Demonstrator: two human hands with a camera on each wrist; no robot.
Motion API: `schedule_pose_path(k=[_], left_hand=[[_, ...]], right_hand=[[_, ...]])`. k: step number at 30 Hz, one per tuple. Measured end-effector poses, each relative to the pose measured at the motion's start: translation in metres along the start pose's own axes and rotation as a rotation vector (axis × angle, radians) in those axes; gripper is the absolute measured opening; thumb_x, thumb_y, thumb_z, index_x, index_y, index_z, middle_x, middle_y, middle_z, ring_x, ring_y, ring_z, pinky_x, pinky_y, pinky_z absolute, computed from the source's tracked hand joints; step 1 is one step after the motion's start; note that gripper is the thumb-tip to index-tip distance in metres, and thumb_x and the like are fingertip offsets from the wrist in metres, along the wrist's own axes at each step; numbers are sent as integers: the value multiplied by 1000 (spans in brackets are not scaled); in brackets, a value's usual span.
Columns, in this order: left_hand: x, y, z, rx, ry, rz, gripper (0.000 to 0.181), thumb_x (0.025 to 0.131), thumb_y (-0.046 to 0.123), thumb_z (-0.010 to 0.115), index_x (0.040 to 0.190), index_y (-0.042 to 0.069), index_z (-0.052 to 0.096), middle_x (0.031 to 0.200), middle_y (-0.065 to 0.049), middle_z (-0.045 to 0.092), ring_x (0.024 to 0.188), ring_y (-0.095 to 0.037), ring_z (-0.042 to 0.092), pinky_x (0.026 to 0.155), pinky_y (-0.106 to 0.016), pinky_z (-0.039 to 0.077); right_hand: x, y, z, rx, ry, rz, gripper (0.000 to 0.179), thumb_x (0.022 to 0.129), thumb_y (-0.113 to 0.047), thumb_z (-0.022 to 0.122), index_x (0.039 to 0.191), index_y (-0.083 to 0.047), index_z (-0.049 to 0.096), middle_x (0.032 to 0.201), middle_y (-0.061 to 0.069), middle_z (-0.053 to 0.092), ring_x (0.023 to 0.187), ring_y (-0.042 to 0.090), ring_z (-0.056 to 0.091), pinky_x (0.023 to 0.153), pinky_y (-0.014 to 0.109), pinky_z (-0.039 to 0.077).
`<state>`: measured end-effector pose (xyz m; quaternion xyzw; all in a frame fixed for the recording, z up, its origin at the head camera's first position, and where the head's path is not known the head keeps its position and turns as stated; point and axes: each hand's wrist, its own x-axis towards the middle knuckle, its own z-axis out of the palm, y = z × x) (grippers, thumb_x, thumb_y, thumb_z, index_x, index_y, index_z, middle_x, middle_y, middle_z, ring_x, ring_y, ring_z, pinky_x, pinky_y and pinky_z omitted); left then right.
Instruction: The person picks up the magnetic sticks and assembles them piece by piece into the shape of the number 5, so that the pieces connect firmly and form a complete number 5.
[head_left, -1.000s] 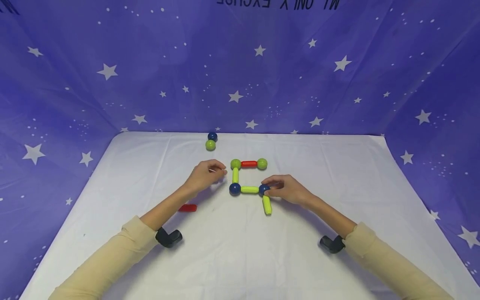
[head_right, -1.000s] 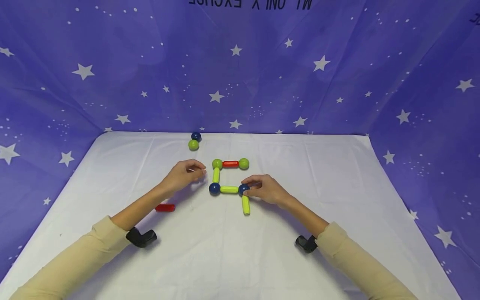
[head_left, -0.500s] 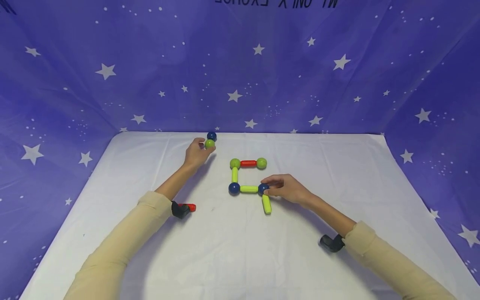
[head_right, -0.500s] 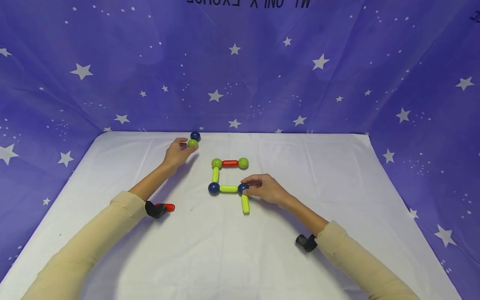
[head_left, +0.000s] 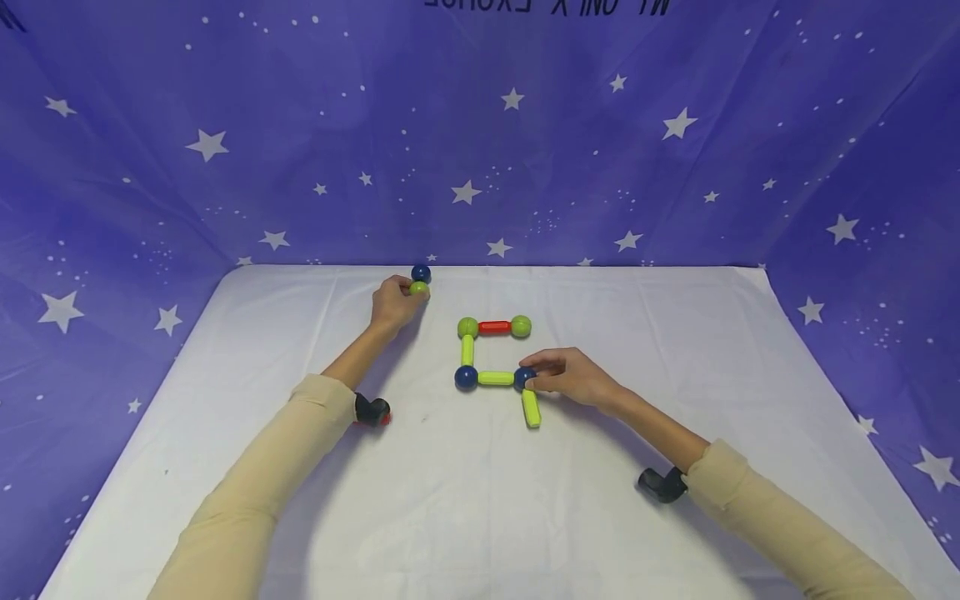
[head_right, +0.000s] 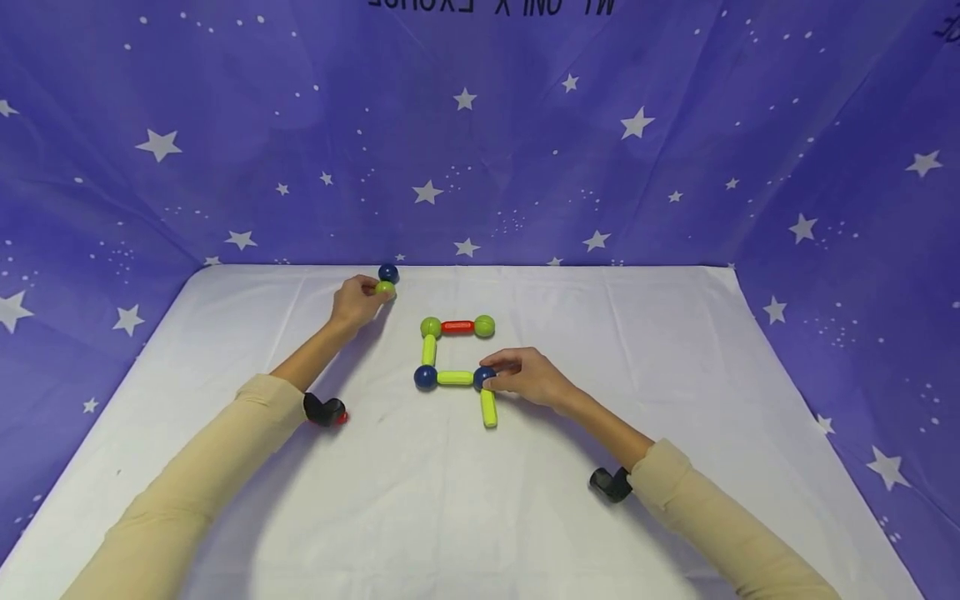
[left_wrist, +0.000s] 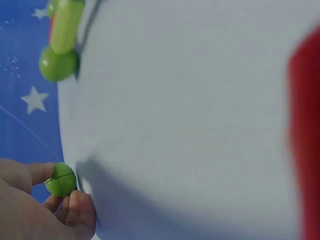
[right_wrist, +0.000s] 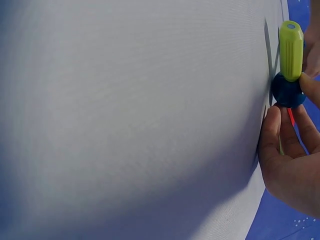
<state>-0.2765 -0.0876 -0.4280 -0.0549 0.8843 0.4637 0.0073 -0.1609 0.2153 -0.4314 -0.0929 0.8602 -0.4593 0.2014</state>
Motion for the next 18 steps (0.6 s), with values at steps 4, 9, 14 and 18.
schedule_pose_path(k=[4, 9, 14, 18], left_hand=[[-15, 5, -4, -31, -13, 45, 40, 95, 16, 67, 127, -6, 59, 115, -19, 66, 104, -29, 63, 88, -36, 50], [-46, 13, -9, -40, -79, 134, 41, 93, 16, 70, 128, -3, 61, 114, -17, 67, 100, -28, 64, 82, -37, 51], [-83, 18, -6, -87, -157, 148, 41, 91, 15, 73, 127, -1, 62, 115, -14, 68, 103, -26, 64, 85, -37, 51], [-111, 21, 2, -145, -230, 157, 39, 90, 14, 75, 125, 1, 63, 116, -11, 68, 104, -24, 65, 86, -36, 52]], right_hand=[[1, 1, 0, -3, -1, 6, 39, 90, -22, 76, 126, -9, 69, 117, 6, 68, 104, 24, 60, 82, 34, 50], [0, 1, 0, -6, 1, 8, 40, 89, -24, 77, 126, -10, 69, 117, 6, 68, 104, 24, 60, 83, 35, 50], [1, 2, 0, 0, 4, 23, 39, 89, -25, 76, 125, -11, 70, 117, 5, 69, 103, 22, 60, 83, 35, 50], [2, 2, 1, 8, 4, 32, 38, 89, -24, 76, 125, -12, 70, 116, 4, 69, 101, 22, 61, 82, 34, 50]])
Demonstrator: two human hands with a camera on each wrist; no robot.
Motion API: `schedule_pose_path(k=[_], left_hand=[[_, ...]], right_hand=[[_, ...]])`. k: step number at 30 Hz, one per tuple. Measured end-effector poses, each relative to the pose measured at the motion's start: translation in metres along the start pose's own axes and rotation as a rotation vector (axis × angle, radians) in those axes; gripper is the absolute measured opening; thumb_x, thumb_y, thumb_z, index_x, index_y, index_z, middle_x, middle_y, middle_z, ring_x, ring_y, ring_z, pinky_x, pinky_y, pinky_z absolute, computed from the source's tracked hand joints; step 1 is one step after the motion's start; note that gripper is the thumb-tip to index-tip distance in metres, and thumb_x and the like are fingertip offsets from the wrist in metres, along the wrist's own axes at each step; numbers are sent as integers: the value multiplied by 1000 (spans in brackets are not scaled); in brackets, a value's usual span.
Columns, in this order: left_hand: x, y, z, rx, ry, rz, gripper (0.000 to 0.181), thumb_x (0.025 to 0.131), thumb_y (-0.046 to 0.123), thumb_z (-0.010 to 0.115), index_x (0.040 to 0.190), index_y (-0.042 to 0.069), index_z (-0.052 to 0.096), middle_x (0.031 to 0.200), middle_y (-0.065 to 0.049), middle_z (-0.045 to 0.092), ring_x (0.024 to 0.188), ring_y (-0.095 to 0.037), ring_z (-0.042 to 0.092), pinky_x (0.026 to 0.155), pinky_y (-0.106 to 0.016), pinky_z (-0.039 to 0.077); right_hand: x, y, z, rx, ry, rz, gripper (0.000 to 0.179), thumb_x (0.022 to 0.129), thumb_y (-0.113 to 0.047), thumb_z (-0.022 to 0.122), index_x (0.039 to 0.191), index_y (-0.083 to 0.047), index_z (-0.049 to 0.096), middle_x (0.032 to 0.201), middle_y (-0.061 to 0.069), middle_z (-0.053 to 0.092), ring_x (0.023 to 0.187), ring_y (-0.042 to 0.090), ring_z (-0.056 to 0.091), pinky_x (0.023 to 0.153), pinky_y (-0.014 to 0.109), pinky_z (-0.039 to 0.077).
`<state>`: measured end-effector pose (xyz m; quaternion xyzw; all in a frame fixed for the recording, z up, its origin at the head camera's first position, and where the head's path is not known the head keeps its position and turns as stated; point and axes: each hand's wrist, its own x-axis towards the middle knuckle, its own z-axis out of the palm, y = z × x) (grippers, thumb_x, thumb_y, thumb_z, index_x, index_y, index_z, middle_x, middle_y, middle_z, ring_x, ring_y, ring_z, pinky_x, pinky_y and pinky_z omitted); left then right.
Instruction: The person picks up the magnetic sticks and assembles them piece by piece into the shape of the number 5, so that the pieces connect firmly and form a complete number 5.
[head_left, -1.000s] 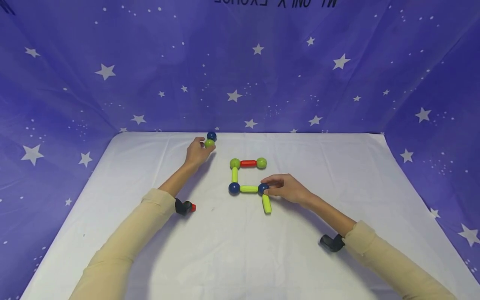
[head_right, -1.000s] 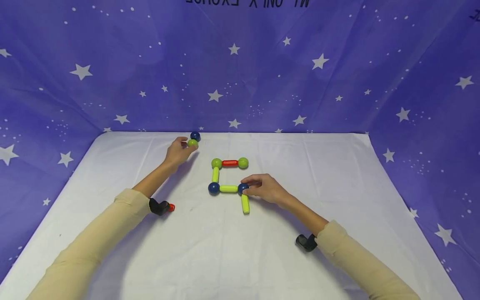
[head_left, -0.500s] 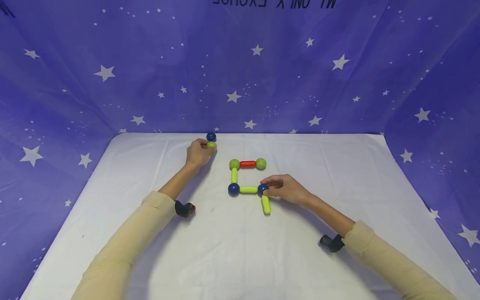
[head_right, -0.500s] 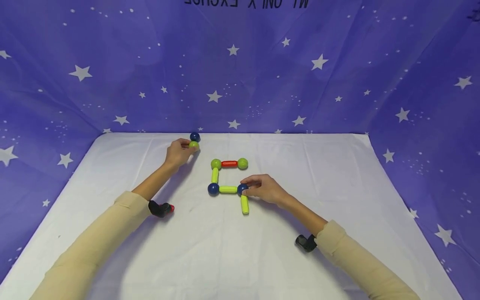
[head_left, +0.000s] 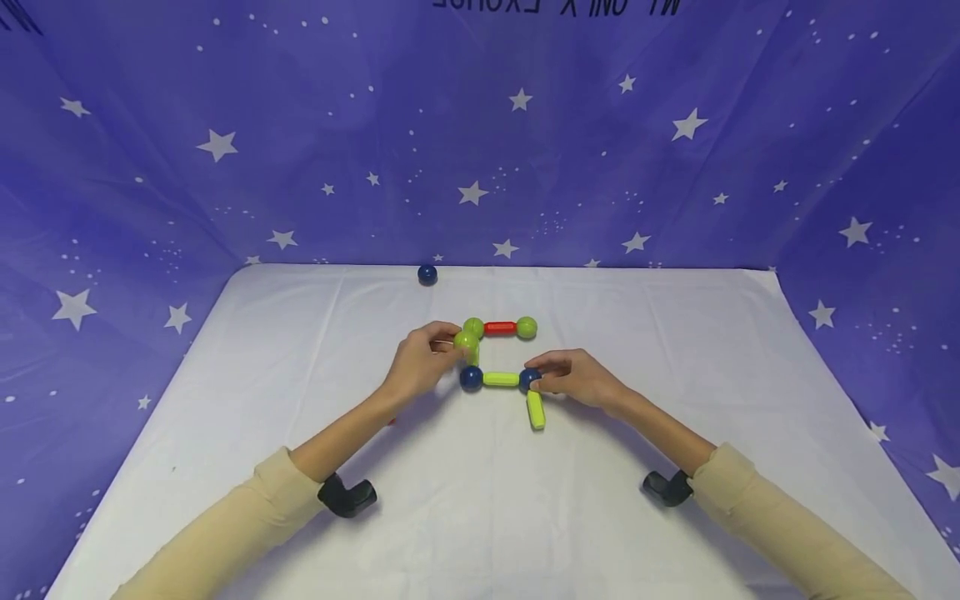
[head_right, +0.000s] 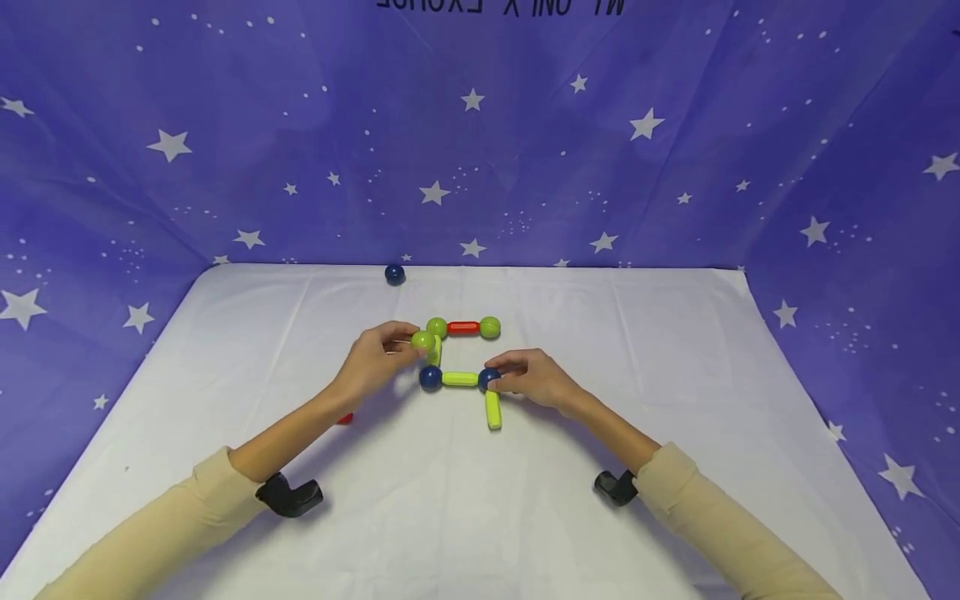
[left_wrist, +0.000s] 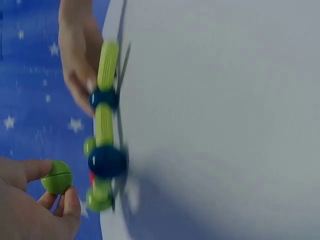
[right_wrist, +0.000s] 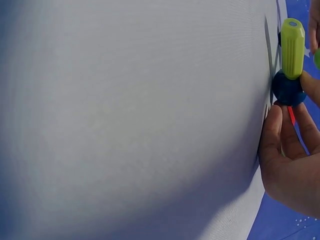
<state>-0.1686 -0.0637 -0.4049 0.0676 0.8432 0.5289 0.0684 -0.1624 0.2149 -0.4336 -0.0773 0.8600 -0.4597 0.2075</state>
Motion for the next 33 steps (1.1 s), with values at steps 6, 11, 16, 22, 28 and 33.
schedule_pose_path(k=[6, 11, 16, 22, 28, 33], left_hand=[[-33, 4, 24, -60, -109, 29, 35, 88, 11, 77, 120, 3, 66, 106, -5, 69, 96, -18, 65, 79, -30, 54], [-53, 3, 44, -85, -220, 70, 32, 87, 10, 77, 115, 1, 66, 98, -3, 69, 90, -15, 65, 75, -26, 54], [-65, 0, 62, -103, -292, 93, 30, 85, 10, 79, 110, 0, 66, 93, -1, 70, 85, -12, 66, 72, -23, 53], [-69, -7, 80, -101, -328, 149, 26, 84, 8, 80, 106, 1, 68, 88, 1, 70, 81, -11, 67, 72, -22, 53], [-70, -8, 92, -117, -328, 158, 26, 83, 7, 80, 106, 1, 69, 87, 1, 71, 79, -9, 67, 71, -23, 53], [-70, -7, 96, -105, -311, 170, 27, 82, 5, 81, 105, 1, 68, 88, 0, 70, 78, -7, 66, 71, -22, 53]], right_hand=[[-1, 0, 0, 16, -9, -18, 39, 89, -23, 76, 125, -10, 70, 116, 5, 69, 101, 22, 62, 82, 35, 51], [-1, 0, -1, 31, -17, -26, 39, 89, -24, 75, 125, -10, 70, 115, 6, 70, 100, 22, 62, 82, 35, 51], [-1, 1, -1, 28, -15, -30, 39, 89, -24, 76, 125, -10, 70, 115, 5, 70, 98, 21, 62, 80, 34, 51], [-1, 0, -1, 25, -12, -27, 39, 89, -24, 76, 125, -10, 70, 116, 6, 70, 99, 21, 62, 81, 34, 51], [-1, 0, -1, 19, -9, -31, 39, 89, -25, 76, 125, -11, 70, 116, 5, 69, 102, 23, 61, 82, 34, 50], [-1, 1, -1, 8, -6, -39, 38, 89, -24, 77, 124, -10, 70, 116, 5, 69, 104, 23, 61, 84, 35, 49]])
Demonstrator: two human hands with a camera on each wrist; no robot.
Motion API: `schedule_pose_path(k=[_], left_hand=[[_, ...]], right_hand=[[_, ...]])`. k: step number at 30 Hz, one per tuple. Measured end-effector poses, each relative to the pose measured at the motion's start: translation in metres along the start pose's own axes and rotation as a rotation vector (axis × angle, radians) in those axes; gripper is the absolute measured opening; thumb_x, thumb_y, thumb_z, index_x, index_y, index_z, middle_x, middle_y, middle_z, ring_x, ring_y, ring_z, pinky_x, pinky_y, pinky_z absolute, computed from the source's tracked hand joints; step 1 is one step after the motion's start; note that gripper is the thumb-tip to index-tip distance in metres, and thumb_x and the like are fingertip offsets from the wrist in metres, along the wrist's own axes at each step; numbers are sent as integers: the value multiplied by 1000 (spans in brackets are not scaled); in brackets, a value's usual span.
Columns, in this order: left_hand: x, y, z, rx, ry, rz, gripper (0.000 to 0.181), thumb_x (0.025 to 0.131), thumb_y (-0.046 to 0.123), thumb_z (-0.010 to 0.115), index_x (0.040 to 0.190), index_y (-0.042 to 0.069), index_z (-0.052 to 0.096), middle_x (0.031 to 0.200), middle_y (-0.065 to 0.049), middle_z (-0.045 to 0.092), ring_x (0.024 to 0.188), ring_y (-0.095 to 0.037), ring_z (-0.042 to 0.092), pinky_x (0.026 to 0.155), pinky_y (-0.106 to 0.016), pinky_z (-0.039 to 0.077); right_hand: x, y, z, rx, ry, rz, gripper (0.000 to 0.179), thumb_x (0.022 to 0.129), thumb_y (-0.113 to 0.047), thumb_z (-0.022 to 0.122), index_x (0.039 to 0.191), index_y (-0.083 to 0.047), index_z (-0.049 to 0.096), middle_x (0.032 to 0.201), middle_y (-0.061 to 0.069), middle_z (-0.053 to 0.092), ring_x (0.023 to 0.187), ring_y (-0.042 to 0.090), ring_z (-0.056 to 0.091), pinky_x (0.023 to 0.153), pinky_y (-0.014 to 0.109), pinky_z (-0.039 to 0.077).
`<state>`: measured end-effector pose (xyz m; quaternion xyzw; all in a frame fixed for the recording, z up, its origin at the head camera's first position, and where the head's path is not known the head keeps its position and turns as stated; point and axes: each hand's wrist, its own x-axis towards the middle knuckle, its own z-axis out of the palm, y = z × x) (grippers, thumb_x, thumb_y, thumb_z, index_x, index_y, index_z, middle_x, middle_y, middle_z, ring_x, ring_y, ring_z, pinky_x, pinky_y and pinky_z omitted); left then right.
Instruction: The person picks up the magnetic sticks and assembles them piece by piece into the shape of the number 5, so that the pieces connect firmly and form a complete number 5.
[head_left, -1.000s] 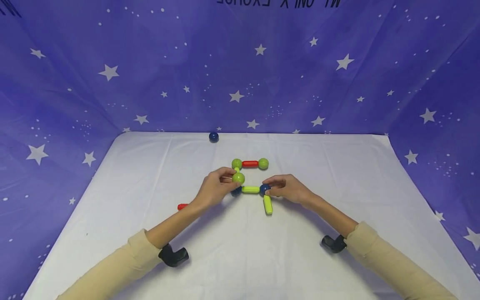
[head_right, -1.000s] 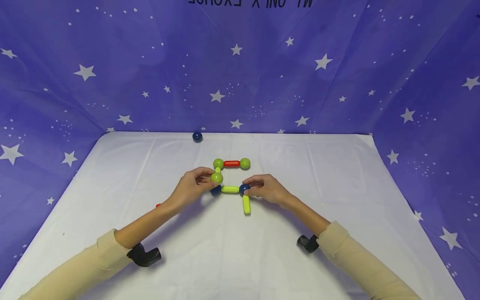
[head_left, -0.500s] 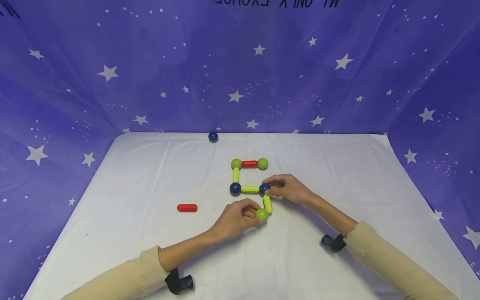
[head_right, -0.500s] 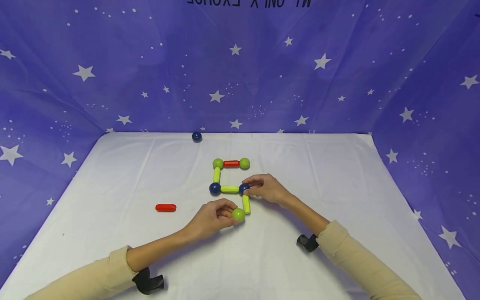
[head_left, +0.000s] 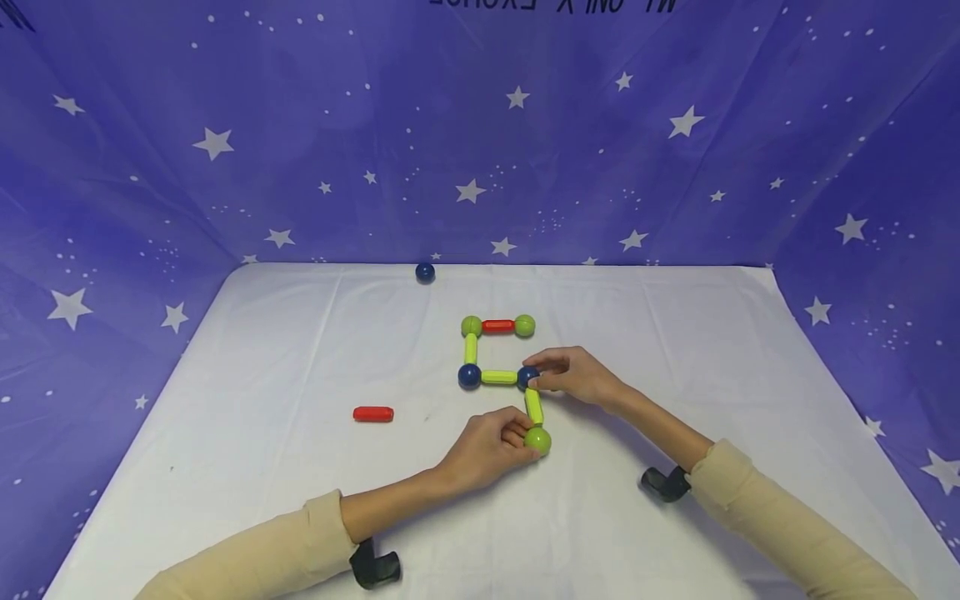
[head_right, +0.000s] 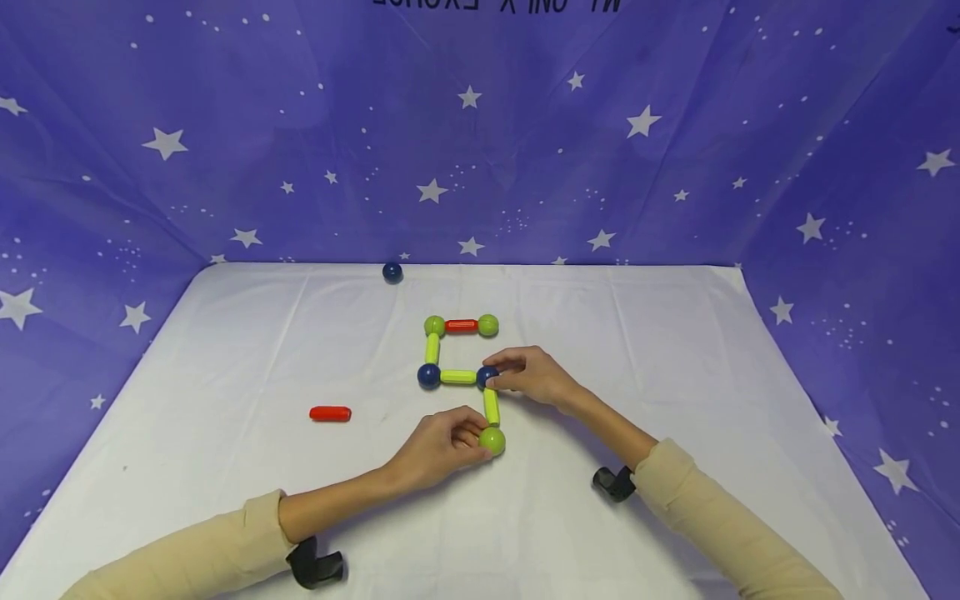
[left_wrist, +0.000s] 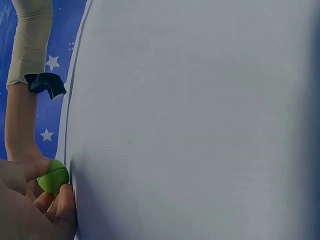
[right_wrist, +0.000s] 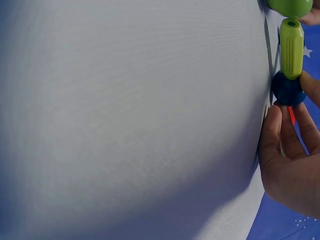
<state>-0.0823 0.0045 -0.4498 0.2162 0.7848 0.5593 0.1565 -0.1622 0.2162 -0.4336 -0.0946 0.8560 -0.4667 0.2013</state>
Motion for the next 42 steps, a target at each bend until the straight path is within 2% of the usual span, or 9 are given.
schedule_pose_path(k=[11, 25, 36, 42], left_hand=[[0, 1, -1, 13, 15, 35, 26, 81, 3, 82, 99, -1, 63, 85, -4, 71, 75, -8, 66, 68, -21, 53], [-1, 1, -4, 20, 18, -4, 24, 82, 3, 81, 99, 3, 64, 86, -1, 70, 75, -7, 66, 68, -22, 53], [-2, -1, -6, 31, 20, 9, 25, 81, 2, 81, 99, 0, 64, 86, -3, 71, 75, -11, 67, 66, -21, 52], [-4, 0, -10, 23, 4, -6, 26, 82, 4, 80, 103, 1, 65, 95, -4, 70, 79, -11, 68, 70, -22, 53]], right_hand=[[-1, -2, 0, 3, -7, 2, 37, 89, -22, 76, 123, -11, 71, 113, 4, 70, 102, 23, 61, 84, 35, 48], [0, -3, -1, 2, -18, 6, 37, 89, -22, 75, 124, -10, 70, 114, 4, 70, 102, 22, 60, 84, 34, 48], [0, -3, -1, 8, -21, 20, 37, 89, -22, 76, 124, -10, 70, 116, 5, 69, 103, 23, 60, 82, 34, 49], [1, -3, -1, 18, -22, 20, 37, 89, -22, 76, 124, -10, 70, 115, 5, 69, 101, 22, 60, 81, 34, 49]])
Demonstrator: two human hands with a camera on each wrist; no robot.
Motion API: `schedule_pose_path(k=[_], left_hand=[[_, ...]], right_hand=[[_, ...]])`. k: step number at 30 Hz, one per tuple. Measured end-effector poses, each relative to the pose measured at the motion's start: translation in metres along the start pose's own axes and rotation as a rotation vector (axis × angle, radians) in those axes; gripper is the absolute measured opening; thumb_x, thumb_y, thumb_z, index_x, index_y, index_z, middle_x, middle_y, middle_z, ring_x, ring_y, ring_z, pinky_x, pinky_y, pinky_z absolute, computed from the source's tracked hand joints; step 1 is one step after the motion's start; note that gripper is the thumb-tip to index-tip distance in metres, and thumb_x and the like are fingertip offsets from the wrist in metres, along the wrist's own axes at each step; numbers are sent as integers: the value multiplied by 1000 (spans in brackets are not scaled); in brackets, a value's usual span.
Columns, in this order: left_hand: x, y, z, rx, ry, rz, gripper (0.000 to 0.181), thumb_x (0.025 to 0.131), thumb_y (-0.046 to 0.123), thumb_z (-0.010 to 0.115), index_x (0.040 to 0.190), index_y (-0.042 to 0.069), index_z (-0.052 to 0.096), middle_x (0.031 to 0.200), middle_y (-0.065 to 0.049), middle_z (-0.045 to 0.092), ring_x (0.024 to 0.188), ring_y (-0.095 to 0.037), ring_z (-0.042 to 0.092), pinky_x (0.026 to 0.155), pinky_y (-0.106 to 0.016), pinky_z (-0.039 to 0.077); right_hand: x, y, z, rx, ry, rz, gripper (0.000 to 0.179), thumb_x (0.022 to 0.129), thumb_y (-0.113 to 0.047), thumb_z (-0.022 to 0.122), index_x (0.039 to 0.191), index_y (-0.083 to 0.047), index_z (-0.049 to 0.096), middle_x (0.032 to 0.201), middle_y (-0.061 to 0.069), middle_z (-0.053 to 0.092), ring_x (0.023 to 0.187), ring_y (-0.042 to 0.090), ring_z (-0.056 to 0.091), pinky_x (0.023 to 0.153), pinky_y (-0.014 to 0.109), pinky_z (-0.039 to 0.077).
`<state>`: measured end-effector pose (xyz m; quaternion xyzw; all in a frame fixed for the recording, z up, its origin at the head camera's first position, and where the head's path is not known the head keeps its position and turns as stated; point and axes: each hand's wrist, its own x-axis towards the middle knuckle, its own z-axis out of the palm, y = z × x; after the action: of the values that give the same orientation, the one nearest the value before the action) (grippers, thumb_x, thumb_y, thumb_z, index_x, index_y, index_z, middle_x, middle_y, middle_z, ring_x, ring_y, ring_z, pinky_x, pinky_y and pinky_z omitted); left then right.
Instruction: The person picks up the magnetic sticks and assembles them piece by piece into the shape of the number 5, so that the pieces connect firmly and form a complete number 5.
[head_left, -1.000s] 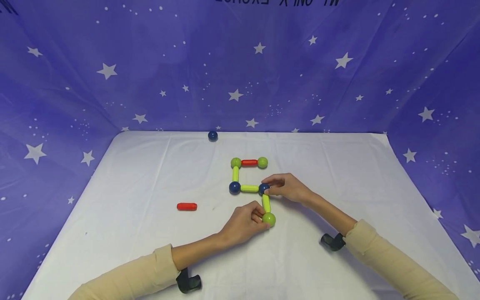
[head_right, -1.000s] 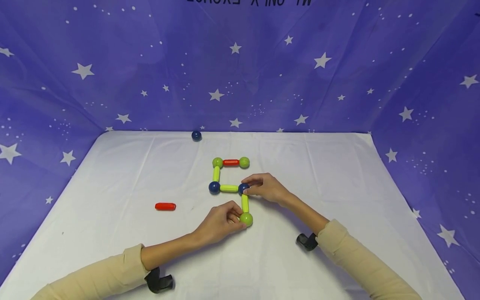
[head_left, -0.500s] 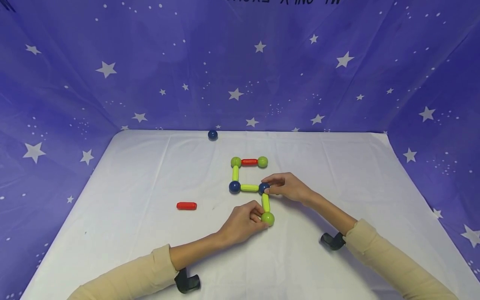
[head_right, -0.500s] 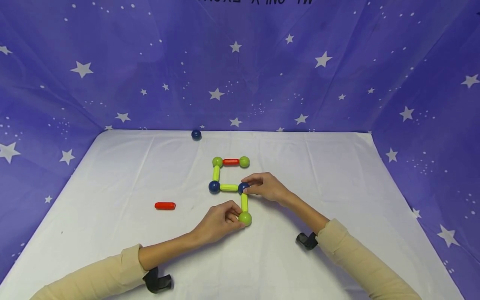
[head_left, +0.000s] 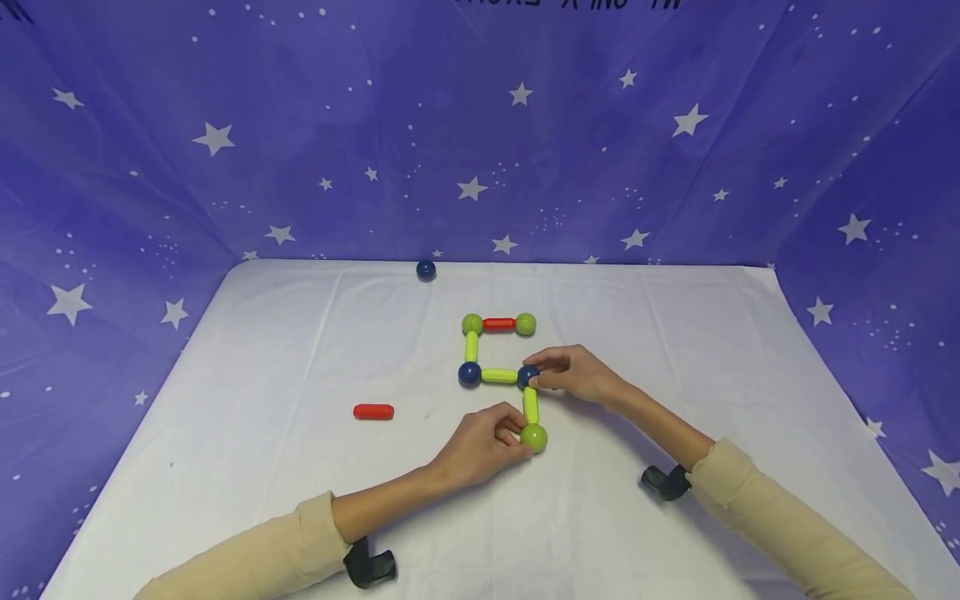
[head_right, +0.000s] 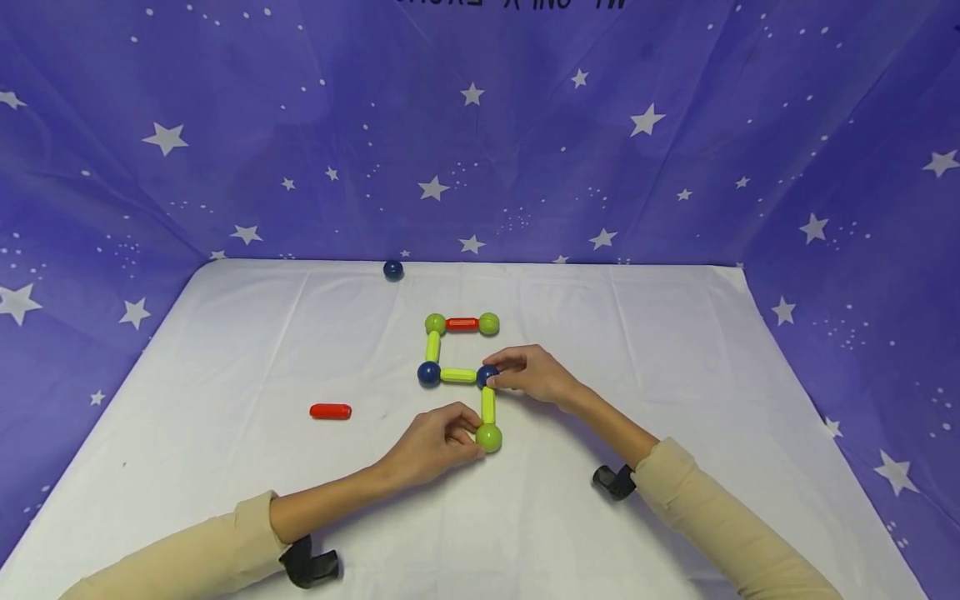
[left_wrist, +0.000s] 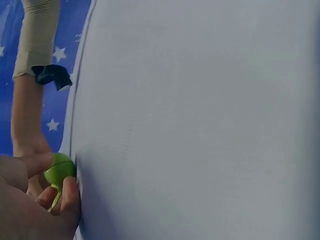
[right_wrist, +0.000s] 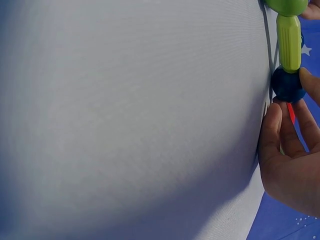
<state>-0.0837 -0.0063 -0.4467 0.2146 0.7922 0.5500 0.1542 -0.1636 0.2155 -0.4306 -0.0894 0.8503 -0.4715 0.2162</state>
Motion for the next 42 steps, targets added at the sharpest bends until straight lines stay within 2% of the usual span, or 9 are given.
schedule_pose_path(k=[4, 7, 11, 16, 20, 23, 26, 30, 42], left_hand=[[-9, 0, -14, 26, 0, -48, 27, 85, 10, 79, 108, 4, 66, 99, -3, 69, 82, -9, 67, 73, -24, 53], [-17, -1, -32, 63, 27, -45, 28, 87, 12, 78, 111, 3, 67, 99, -3, 69, 84, -11, 66, 75, -25, 53], [-30, -4, -64, 130, 106, 40, 30, 87, 9, 78, 113, 1, 67, 104, -9, 69, 92, -21, 67, 82, -32, 55], [-47, -13, -110, 310, 202, 102, 36, 84, 10, 81, 117, 2, 68, 115, -9, 68, 103, -31, 65, 88, -43, 53], [-60, -24, -141, 423, 185, 59, 40, 82, 12, 83, 119, 4, 68, 118, -7, 66, 108, -30, 63, 91, -48, 50], [-70, -32, -156, 468, 139, 8, 42, 81, 13, 83, 119, 4, 68, 119, -7, 66, 110, -30, 62, 94, -50, 47], [-77, -39, -163, 484, 117, -21, 39, 82, 12, 82, 118, 5, 69, 116, -6, 68, 107, -29, 62, 93, -50, 45], [-79, -45, -165, 484, 139, -23, 33, 83, 8, 80, 114, 8, 71, 110, -2, 69, 100, -24, 62, 88, -46, 47], [-77, -51, -158, 434, 173, -49, 23, 85, 3, 77, 106, 11, 74, 105, -1, 69, 97, -23, 63, 86, -47, 49]], right_hand=[[0, 1, 0, -4, 2, 2, 37, 89, -22, 76, 124, -10, 70, 114, 5, 69, 100, 22, 60, 80, 34, 49], [1, 1, 1, -6, 4, 5, 37, 89, -21, 76, 124, -11, 71, 114, 4, 69, 100, 22, 60, 81, 34, 49], [0, 0, 0, -4, -2, 7, 37, 89, -22, 76, 124, -11, 71, 114, 4, 69, 100, 22, 59, 82, 34, 49], [0, 0, 0, 0, -6, 11, 37, 89, -22, 76, 124, -11, 70, 115, 4, 69, 100, 22, 59, 81, 34, 49], [0, 0, 1, -5, -8, 5, 38, 89, -22, 76, 125, -11, 70, 116, 4, 69, 101, 22, 59, 81, 34, 50], [0, 0, 0, -6, -10, 4, 38, 89, -22, 76, 125, -11, 70, 116, 4, 69, 102, 22, 59, 82, 34, 50], [0, 0, -1, -9, -7, 6, 37, 89, -22, 76, 125, -11, 70, 116, 4, 69, 103, 22, 59, 84, 34, 49], [1, 0, -1, -12, -2, 8, 37, 89, -22, 75, 124, -12, 71, 116, 3, 69, 102, 22, 59, 84, 34, 49], [-1, 0, 1, -11, -6, -4, 40, 90, -22, 75, 127, -8, 68, 116, 6, 68, 105, 24, 59, 85, 34, 49]])
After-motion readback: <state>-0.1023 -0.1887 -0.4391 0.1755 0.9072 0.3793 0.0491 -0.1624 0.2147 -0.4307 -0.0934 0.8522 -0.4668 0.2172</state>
